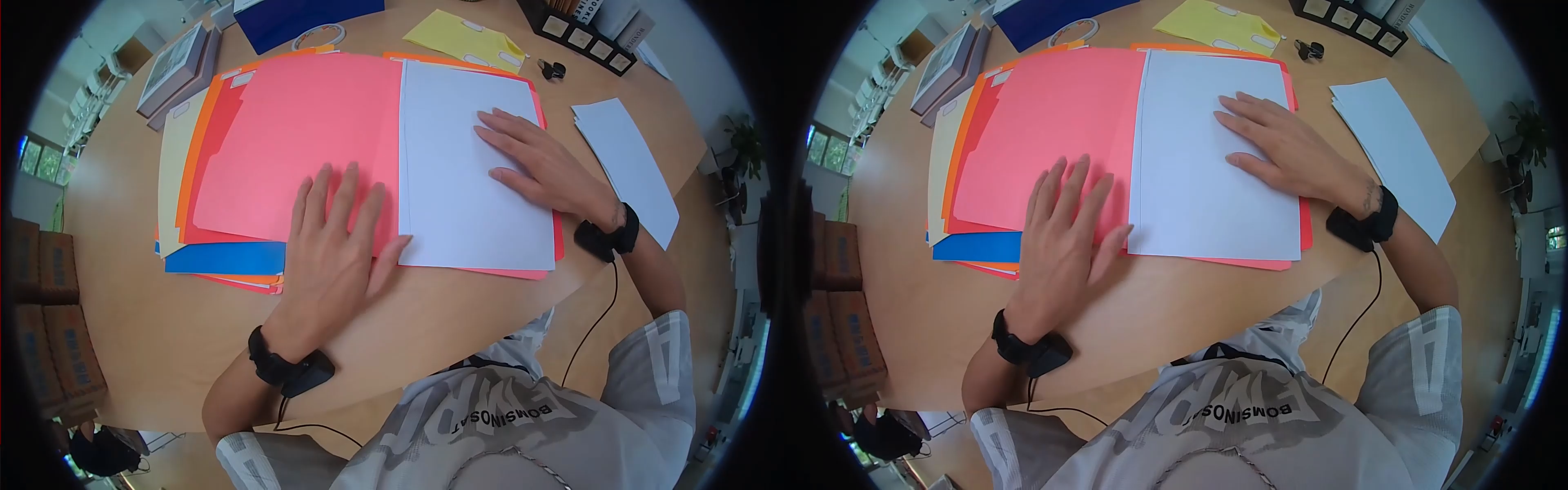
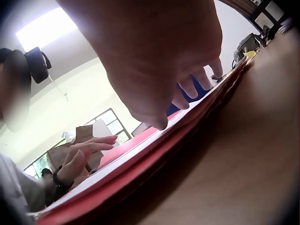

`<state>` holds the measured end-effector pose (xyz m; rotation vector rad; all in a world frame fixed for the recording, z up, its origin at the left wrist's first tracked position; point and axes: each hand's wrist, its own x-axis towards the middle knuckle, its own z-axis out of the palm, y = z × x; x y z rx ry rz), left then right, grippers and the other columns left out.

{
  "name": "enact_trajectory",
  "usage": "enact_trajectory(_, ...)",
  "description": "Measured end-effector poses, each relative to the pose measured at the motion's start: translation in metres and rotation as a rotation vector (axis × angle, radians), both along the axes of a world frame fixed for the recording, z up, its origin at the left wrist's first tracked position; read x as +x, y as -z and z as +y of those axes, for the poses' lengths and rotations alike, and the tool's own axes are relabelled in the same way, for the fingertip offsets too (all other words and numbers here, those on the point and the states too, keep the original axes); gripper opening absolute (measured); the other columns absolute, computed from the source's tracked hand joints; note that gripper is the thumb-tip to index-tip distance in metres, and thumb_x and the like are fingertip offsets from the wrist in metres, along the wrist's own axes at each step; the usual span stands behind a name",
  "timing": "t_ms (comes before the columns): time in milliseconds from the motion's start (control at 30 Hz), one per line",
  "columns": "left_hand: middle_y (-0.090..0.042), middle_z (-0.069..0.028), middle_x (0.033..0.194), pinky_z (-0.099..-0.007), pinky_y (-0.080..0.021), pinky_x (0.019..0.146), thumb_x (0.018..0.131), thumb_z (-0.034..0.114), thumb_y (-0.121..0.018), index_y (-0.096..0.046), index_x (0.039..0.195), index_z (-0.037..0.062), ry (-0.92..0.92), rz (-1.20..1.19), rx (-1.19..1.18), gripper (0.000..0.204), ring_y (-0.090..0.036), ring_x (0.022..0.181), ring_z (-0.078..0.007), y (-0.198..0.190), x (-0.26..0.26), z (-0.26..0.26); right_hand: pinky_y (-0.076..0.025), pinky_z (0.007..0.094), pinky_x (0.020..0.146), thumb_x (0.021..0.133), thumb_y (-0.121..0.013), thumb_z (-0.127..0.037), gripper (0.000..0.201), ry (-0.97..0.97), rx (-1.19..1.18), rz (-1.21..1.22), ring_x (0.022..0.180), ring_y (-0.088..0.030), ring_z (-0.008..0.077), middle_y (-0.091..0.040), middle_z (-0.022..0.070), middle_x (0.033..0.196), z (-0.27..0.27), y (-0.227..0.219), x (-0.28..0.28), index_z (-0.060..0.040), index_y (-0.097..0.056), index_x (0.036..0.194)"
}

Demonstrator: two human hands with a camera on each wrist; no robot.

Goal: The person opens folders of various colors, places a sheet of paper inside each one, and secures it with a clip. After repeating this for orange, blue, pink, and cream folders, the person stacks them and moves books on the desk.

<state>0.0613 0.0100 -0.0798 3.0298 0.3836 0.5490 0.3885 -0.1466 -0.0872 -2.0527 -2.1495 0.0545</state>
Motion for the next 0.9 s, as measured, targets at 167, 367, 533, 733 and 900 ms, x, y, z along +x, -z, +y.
enact_trajectory(167, -0.057, -0.0305, 0.147, -0.0543, -0.048, 0.112, 0.102, 0.03, -0.07, -0.058, 0.147, 0.0001, -0.039, 0.058, -0.015, 0.056, -0.052, 0.14, -0.0505, 0.012, -0.001, -0.001, -0.033, 0.0468, 0.128, 0.109, -0.06, -0.04, 0.062, 0.03, -0.015, -0.038, 0.157, -0.037, 0.0379, -0.043, 0.0182, 0.168, 0.007, -0.002, -0.017, -0.0033, -0.049, 0.158)
enact_trajectory(367, -0.057, -0.0314, 0.147, -0.0532, -0.048, 0.113, 0.1, 0.033, -0.073, -0.058, 0.148, 0.0006, -0.032, 0.062, -0.091, 0.06, -0.052, 0.141, -0.0497, 0.009, 0.0, -0.003, -0.034, 0.0466, 0.128, 0.109, -0.06, -0.04, 0.063, 0.019, -0.007, -0.072, 0.157, -0.037, 0.0381, -0.044, 0.0182, 0.167, 0.014, -0.002, -0.023, -0.0012, -0.049, 0.158)
enact_trajectory(533, -0.057, -0.0305, 0.146, -0.0538, -0.049, 0.11, 0.095, 0.033, -0.078, -0.061, 0.144, -0.0015, 0.004, 0.049, -0.039, 0.063, -0.054, 0.138, -0.0488, 0.01, 0.001, -0.005, -0.038, 0.0458, 0.125, 0.108, -0.063, -0.039, 0.058, 0.023, 0.047, -0.106, 0.153, -0.043, 0.0358, -0.05, 0.0174, 0.163, 0.003, -0.008, -0.011, -0.0023, -0.056, 0.152)
enact_trajectory(733, -0.056, -0.0324, 0.147, -0.0546, -0.048, 0.11, 0.093, 0.031, -0.078, -0.062, 0.142, -0.0033, 0.022, 0.042, -0.034, 0.062, -0.053, 0.138, -0.0505, 0.012, 0.003, -0.006, -0.055, 0.0393, 0.094, 0.095, -0.075, -0.05, 0.058, 0.731, 0.4, 0.166, 0.109, -0.07, 0.0314, -0.071, 0.0196, 0.132, 0.034, -0.032, 0.115, -0.003, -0.073, 0.129)
enact_trajectory(900, -0.056, -0.0332, 0.146, -0.0549, -0.049, 0.109, 0.094, 0.032, -0.077, -0.062, 0.141, -0.0039, 0.006, 0.052, -0.029, 0.062, -0.053, 0.137, -0.0513, 0.009, 0.001, -0.004, -0.056, 0.0397, 0.086, 0.089, -0.078, -0.052, 0.061, 0.696, 0.19, -0.161, 0.101, -0.073, 0.0265, -0.078, 0.0161, 0.115, 0.052, -0.007, 0.208, -0.0003, -0.077, 0.122)
